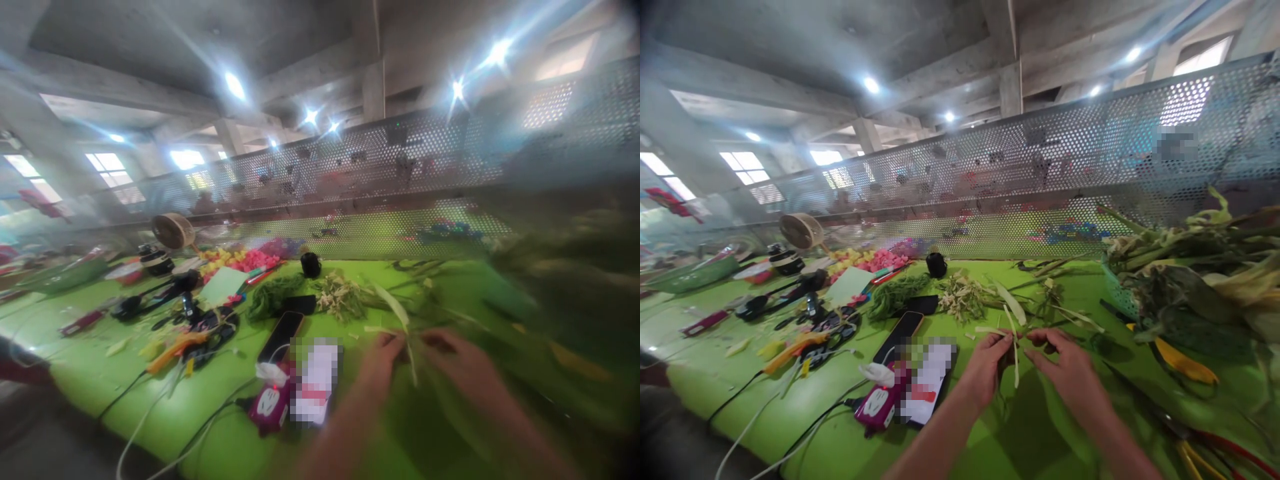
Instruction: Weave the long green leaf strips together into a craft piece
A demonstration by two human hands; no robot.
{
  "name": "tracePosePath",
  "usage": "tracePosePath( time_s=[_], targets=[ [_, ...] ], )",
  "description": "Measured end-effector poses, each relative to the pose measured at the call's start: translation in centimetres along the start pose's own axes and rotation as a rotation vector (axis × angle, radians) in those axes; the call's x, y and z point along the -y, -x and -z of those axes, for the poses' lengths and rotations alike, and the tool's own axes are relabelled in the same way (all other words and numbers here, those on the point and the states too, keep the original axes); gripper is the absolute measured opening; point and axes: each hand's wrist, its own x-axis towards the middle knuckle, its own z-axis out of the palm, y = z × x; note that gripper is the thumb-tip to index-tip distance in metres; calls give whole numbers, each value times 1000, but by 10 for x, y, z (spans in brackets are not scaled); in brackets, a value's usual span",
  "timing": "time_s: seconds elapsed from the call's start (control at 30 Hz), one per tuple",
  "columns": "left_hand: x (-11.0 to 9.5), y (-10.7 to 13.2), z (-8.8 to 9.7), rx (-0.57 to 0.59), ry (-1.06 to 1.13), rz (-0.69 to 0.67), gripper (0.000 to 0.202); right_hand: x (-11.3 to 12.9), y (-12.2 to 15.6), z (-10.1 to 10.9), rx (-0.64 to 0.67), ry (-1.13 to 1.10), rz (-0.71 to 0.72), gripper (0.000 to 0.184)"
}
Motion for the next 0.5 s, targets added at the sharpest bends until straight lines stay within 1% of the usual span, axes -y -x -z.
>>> tracePosePath(
  time_s=[0.07,0.17,0.27,0.37,0.5],
  targets=[
    [1,-2,1,2,-6,-17,37,0,1,2,-42,64,36,26],
    [0,-1,0,-4,7,-15,39,-2,2,2,-15,156,68,22],
    [-2,1,-2,-12,34,8,41,-5,2,0,1,203,86,22],
    [-4,1,-2,-14,32,16,39,-8,1,1,-17,205,89,23],
    [-2,-2,2,12,-17,-4,37,-5,1,2,14,134,23,22]
  ],
)
